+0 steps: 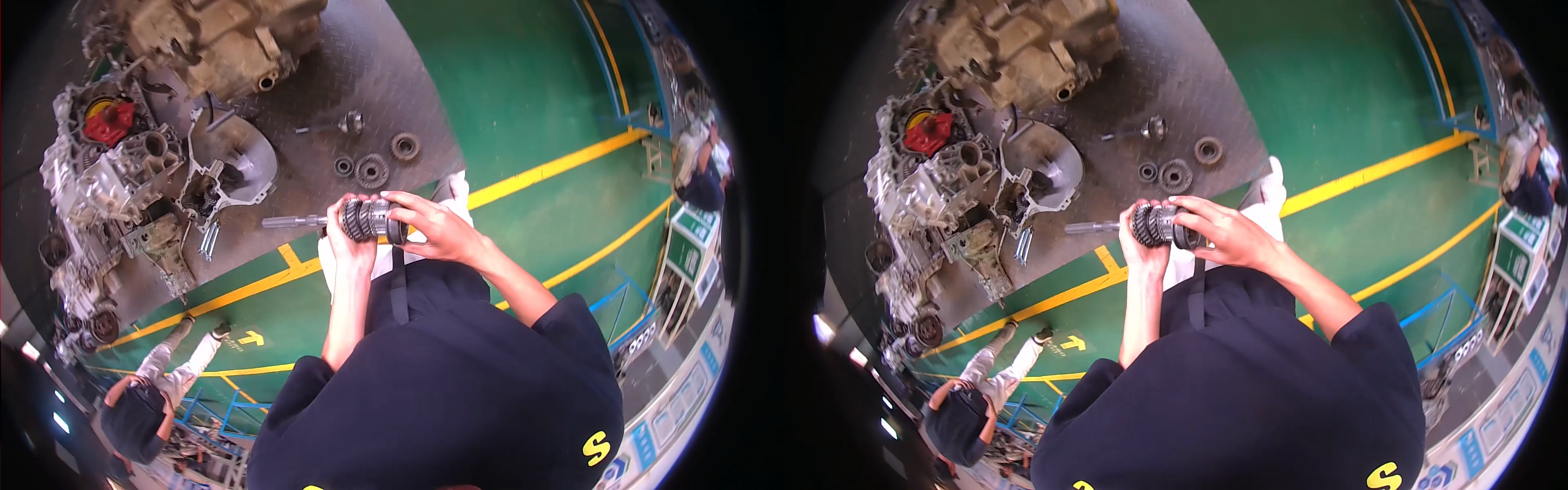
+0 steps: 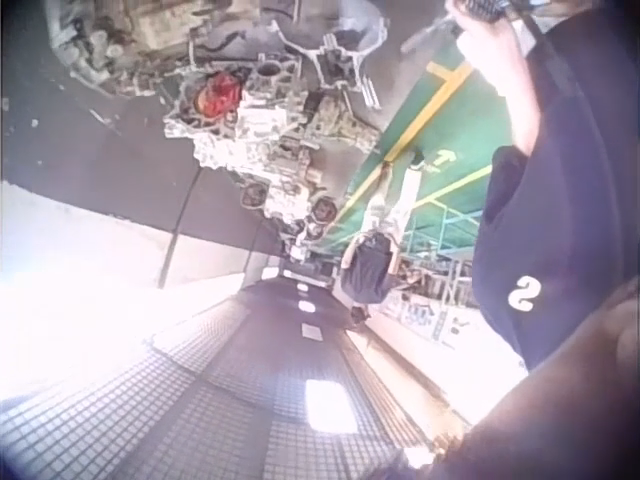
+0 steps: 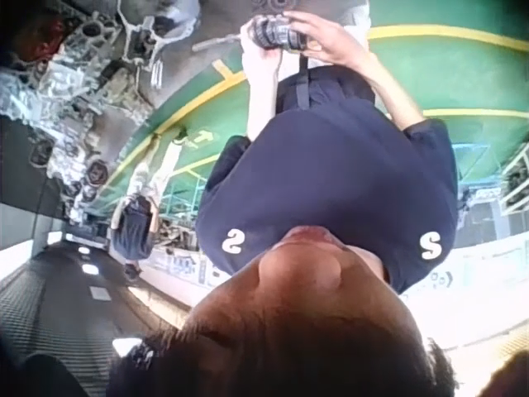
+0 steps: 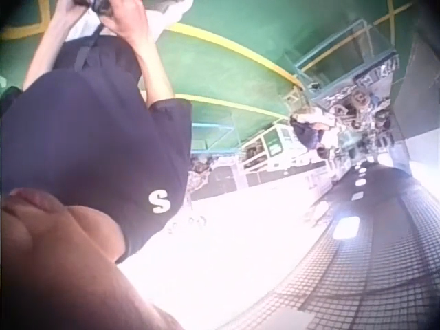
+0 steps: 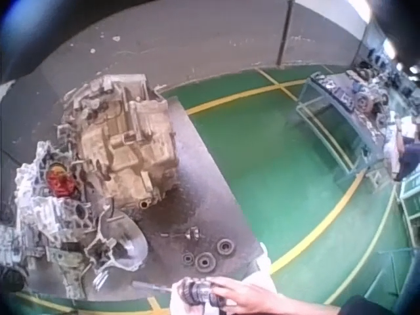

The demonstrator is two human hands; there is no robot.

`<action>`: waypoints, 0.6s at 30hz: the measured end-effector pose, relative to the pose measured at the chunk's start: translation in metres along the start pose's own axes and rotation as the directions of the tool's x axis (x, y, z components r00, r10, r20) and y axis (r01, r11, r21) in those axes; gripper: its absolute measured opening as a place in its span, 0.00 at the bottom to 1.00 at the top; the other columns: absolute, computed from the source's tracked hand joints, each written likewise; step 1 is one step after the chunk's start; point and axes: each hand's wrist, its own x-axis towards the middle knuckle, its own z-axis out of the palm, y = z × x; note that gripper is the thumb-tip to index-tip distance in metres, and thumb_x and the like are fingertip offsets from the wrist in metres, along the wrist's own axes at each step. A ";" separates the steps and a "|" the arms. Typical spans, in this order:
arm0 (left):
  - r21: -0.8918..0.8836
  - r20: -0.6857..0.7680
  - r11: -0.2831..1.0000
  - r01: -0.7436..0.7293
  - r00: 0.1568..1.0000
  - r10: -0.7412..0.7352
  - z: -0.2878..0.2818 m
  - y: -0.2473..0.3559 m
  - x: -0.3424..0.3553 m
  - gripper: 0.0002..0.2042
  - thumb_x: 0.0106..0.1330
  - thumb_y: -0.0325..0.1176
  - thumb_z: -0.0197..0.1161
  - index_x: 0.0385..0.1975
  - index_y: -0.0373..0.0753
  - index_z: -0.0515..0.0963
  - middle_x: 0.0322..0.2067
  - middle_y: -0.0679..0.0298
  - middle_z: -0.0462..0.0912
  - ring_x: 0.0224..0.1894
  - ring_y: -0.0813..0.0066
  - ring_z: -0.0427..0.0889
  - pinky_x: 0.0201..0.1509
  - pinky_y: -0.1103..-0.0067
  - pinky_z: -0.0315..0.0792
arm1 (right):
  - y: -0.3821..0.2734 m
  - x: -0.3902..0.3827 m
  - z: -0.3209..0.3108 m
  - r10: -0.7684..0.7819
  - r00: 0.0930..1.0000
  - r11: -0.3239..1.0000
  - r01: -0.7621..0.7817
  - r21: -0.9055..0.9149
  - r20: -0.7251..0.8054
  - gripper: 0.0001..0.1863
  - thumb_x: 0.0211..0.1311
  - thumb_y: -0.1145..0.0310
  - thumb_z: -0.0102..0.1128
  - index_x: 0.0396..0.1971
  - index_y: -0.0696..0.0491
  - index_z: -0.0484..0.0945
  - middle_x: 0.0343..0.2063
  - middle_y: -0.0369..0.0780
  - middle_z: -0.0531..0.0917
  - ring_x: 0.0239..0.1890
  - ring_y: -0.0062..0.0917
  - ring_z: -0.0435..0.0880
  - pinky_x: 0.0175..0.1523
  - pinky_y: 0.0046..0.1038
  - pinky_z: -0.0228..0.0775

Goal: The person manipulates a transmission gear shaft and various bearings by hand, sliding components along the shaft and aligning them while consulting with another person at a workbench.

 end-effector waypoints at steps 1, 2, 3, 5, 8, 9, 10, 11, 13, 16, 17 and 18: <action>0.015 -0.002 1.000 -0.012 1.000 0.012 -0.010 0.011 0.011 0.09 0.62 0.36 0.54 0.31 0.36 0.74 0.31 0.58 0.79 0.39 0.61 0.79 0.51 0.69 0.74 | 0.003 0.007 0.023 -0.036 0.988 0.999 0.033 -0.027 -0.151 0.33 0.40 0.71 0.70 0.51 0.55 0.68 0.56 0.49 0.69 0.56 0.42 0.73 0.56 0.36 0.71; 0.025 -0.006 0.999 -0.022 1.000 0.022 -0.024 0.022 0.013 0.09 0.62 0.37 0.53 0.31 0.37 0.74 0.31 0.57 0.78 0.39 0.58 0.78 0.51 0.67 0.73 | -0.001 0.011 0.044 0.016 0.975 1.000 -0.013 0.013 -0.221 0.35 0.41 0.66 0.71 0.53 0.56 0.67 0.52 0.49 0.73 0.52 0.43 0.76 0.54 0.35 0.72; 0.070 -0.004 0.997 -0.045 0.999 0.045 -0.034 0.035 0.017 0.10 0.62 0.38 0.52 0.31 0.37 0.74 0.30 0.57 0.78 0.39 0.58 0.78 0.51 0.66 0.73 | 0.003 0.017 0.065 0.117 0.965 0.991 -0.097 0.095 -0.235 0.36 0.41 0.65 0.71 0.53 0.57 0.67 0.51 0.48 0.74 0.51 0.42 0.77 0.54 0.34 0.72; 0.112 0.055 0.990 -0.081 0.996 0.075 -0.057 0.052 0.017 0.12 0.62 0.40 0.50 0.32 0.38 0.73 0.30 0.57 0.77 0.39 0.58 0.77 0.53 0.64 0.71 | 0.009 0.024 0.096 0.319 0.927 0.919 -0.251 0.305 -0.196 0.37 0.40 0.64 0.72 0.53 0.58 0.67 0.49 0.47 0.77 0.48 0.37 0.80 0.52 0.33 0.73; 0.087 0.105 0.987 -0.133 0.987 0.123 -0.084 0.056 0.018 0.13 0.63 0.43 0.48 0.31 0.39 0.70 0.30 0.59 0.73 0.38 0.62 0.74 0.54 0.61 0.69 | 0.026 0.019 0.140 0.482 0.869 0.683 -0.296 0.667 -0.108 0.39 0.43 0.67 0.70 0.57 0.57 0.62 0.46 0.46 0.76 0.48 0.30 0.80 0.51 0.32 0.74; 0.096 0.105 0.982 -0.161 0.983 0.151 -0.087 0.054 0.017 0.12 0.64 0.43 0.47 0.31 0.40 0.69 0.30 0.59 0.73 0.37 0.62 0.74 0.53 0.60 0.69 | 0.031 0.015 0.147 0.504 0.863 0.598 -0.323 0.733 -0.031 0.37 0.44 0.67 0.68 0.56 0.57 0.62 0.44 0.45 0.77 0.45 0.29 0.81 0.48 0.30 0.75; 0.084 0.121 0.979 -0.187 0.977 0.177 -0.097 0.054 0.020 0.13 0.64 0.43 0.47 0.31 0.40 0.69 0.30 0.59 0.73 0.36 0.61 0.75 0.52 0.60 0.69 | 0.039 0.011 0.155 0.509 0.861 0.583 -0.320 0.746 -0.028 0.37 0.44 0.67 0.68 0.56 0.57 0.62 0.44 0.45 0.77 0.45 0.29 0.81 0.48 0.30 0.75; 0.103 0.129 0.971 -0.217 0.971 0.203 -0.106 0.048 0.020 0.13 0.64 0.43 0.46 0.31 0.40 0.69 0.31 0.59 0.73 0.35 0.61 0.75 0.52 0.60 0.70 | 0.049 0.006 0.159 0.487 0.873 0.593 -0.346 0.727 0.018 0.37 0.43 0.67 0.69 0.54 0.58 0.62 0.43 0.44 0.77 0.44 0.29 0.81 0.47 0.29 0.76; 0.195 0.147 0.942 -0.271 0.958 0.245 -0.126 0.039 0.030 0.13 0.65 0.45 0.47 0.31 0.42 0.70 0.31 0.61 0.73 0.36 0.64 0.75 0.52 0.61 0.69 | 0.072 0.002 0.170 0.446 0.894 0.625 -0.341 0.702 0.037 0.35 0.42 0.64 0.70 0.50 0.58 0.63 0.40 0.43 0.78 0.41 0.28 0.82 0.45 0.28 0.77; 0.183 0.271 0.913 -0.365 0.911 0.310 -0.148 0.023 0.042 0.14 0.65 0.45 0.45 0.31 0.41 0.70 0.31 0.62 0.73 0.36 0.63 0.75 0.49 0.61 0.71 | 0.099 -0.007 0.181 0.330 0.940 0.731 -0.198 0.652 -0.084 0.31 0.44 0.66 0.71 0.47 0.57 0.64 0.26 0.40 0.80 0.25 0.21 0.81 0.31 0.22 0.73; 0.184 0.288 0.900 -0.394 0.897 0.334 -0.155 0.018 0.040 0.14 0.65 0.45 0.44 0.31 0.41 0.70 0.31 0.62 0.73 0.36 0.63 0.75 0.48 0.62 0.71 | 0.105 -0.012 0.189 0.277 0.952 0.768 -0.137 0.625 -0.132 0.31 0.45 0.64 0.71 0.47 0.57 0.64 0.25 0.40 0.79 0.25 0.22 0.81 0.30 0.22 0.73; 0.203 0.296 0.881 -0.427 0.885 0.360 -0.162 0.010 0.042 0.14 0.66 0.45 0.44 0.31 0.41 0.69 0.31 0.62 0.72 0.37 0.64 0.75 0.49 0.62 0.72 | 0.114 -0.020 0.195 0.278 0.953 0.767 -0.145 0.625 -0.119 0.32 0.47 0.57 0.68 0.47 0.57 0.64 0.28 0.42 0.79 0.29 0.25 0.81 0.34 0.25 0.72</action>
